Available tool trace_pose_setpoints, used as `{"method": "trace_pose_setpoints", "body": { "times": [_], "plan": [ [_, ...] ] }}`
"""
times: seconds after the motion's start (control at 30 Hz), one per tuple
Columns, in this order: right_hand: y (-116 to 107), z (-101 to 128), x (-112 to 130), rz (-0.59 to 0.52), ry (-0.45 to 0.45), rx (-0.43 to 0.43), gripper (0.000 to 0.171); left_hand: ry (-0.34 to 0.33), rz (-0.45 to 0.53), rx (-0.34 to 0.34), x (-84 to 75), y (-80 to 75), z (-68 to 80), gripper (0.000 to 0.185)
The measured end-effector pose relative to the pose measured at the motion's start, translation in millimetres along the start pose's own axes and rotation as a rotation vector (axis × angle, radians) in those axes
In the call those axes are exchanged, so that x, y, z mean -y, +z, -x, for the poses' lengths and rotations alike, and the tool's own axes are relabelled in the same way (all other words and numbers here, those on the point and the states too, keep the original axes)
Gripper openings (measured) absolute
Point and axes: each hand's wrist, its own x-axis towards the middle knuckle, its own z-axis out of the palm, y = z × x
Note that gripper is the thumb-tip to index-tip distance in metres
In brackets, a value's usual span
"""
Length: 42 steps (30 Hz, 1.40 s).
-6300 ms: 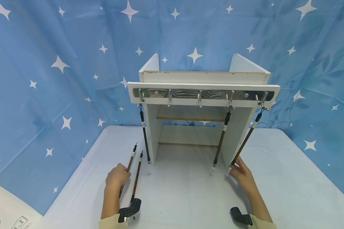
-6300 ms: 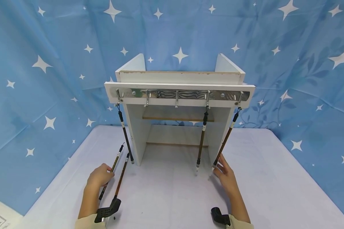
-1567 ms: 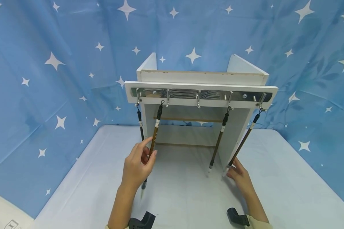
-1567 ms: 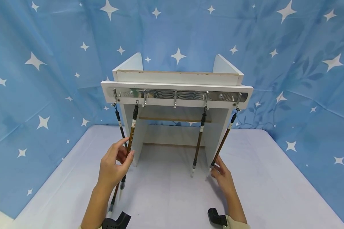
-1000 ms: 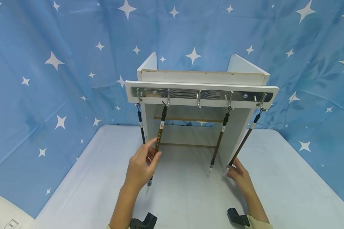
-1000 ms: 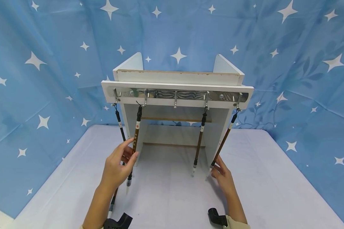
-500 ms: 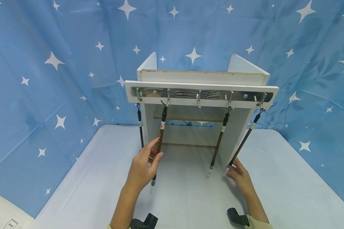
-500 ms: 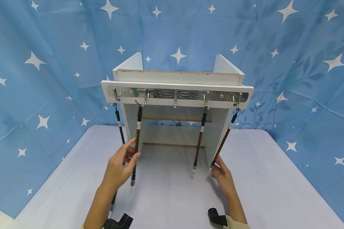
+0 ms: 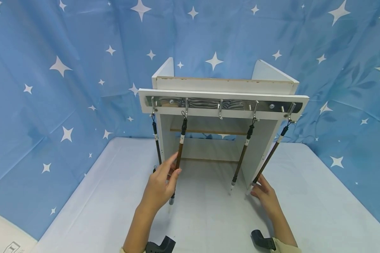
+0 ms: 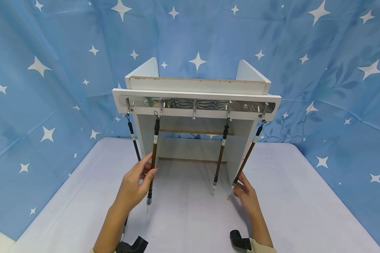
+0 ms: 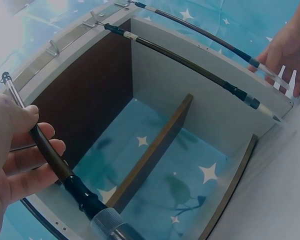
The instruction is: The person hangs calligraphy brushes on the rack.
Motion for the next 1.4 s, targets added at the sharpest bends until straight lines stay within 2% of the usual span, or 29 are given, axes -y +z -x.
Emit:
{"method": "trace_pose_setpoints", "body": {
  "times": [0.3, 0.87, 1.4],
  "plan": [
    [-0.3, -0.4, -0.4, 0.003, -0.005, -0.001, 0.063, 0.016, 0.000, 0.018, 1.3, 1.8, 1.1, 0.054],
    [0.1, 0.0, -0.1, 0.002, -0.008, -0.008, 0.062, -0.021, -0.021, 0.049, 0.0, 2.0, 1.7, 0.050],
    [-0.6, -0.6, 0.6, 0.015, 0.024, -0.001, 0.063, -0.018, 0.026, 0.046, 1.1, 3.1, 2.8, 0.045]
  ]
}}
